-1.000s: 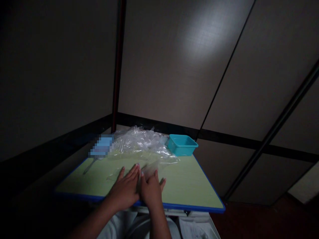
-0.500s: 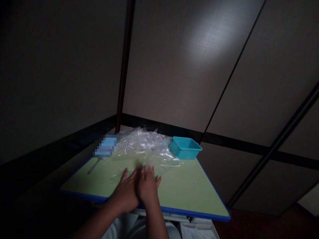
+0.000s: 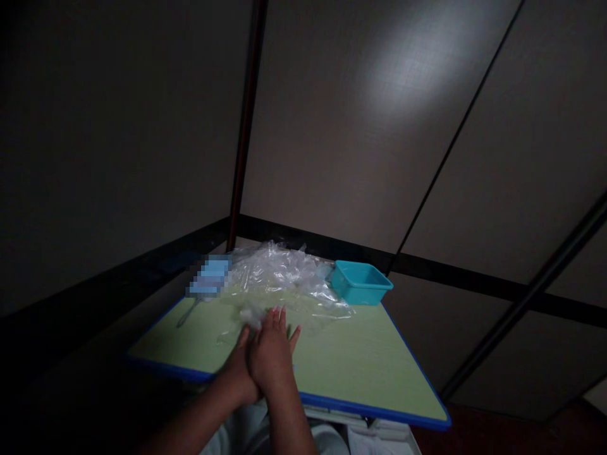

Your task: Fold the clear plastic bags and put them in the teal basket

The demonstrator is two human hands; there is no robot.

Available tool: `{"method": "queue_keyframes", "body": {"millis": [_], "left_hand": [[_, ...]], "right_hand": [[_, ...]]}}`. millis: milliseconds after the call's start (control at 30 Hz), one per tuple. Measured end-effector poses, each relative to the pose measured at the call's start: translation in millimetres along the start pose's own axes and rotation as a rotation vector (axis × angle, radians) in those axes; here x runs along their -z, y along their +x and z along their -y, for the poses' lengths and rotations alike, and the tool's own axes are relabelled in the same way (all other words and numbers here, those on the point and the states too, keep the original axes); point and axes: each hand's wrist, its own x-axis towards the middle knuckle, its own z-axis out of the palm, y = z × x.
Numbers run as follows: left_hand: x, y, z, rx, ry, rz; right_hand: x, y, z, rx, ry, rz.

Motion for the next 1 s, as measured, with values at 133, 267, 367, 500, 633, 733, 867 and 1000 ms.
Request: {"method": "queue_keyframes", "body": {"millis": [133, 267, 367, 500, 633, 733, 867, 1000], "left_hand": [[-8.2, -0.1, 0.2, 0.001, 0.032, -0.048], [1.6, 0.2, -2.6, 0.045, 0.014, 0.013], [6.9, -0.7, -1.5, 0.040, -0.032, 0.027], [10.3, -2.7, 0.5, -0.004, -0.112, -0.021], [20.1, -6.6, -2.2, 0.115, -0.113, -0.110], [30.0, -14.2, 3.9, 0.168, -0.128, -0.180], [35.0, -27.6, 33.7, 0.311, -0.468, -0.294], [37.9, -31.3, 63.0, 0.690, -1.162, -0.247]], "right_hand": [[-1.0, 2.2, 0.6, 0.072, -0.020, 0.031], [-1.7, 4.5, 0.4, 0.081, -0.014, 0.077], [-1.8, 4.8, -0.7, 0.055, 0.000, 0.091], [1.0, 5.9, -8.6, -0.014, 0.052, 0.048], [6.7, 9.1, -22.4, -0.112, 0.114, -0.002], [8.8, 9.3, -29.7, -0.144, 0.086, -0.031], [3.7, 4.9, -27.0, -0.102, -0.068, -0.147], [-8.1, 2.9, -14.8, -0.019, -0.194, -0.226]]}}
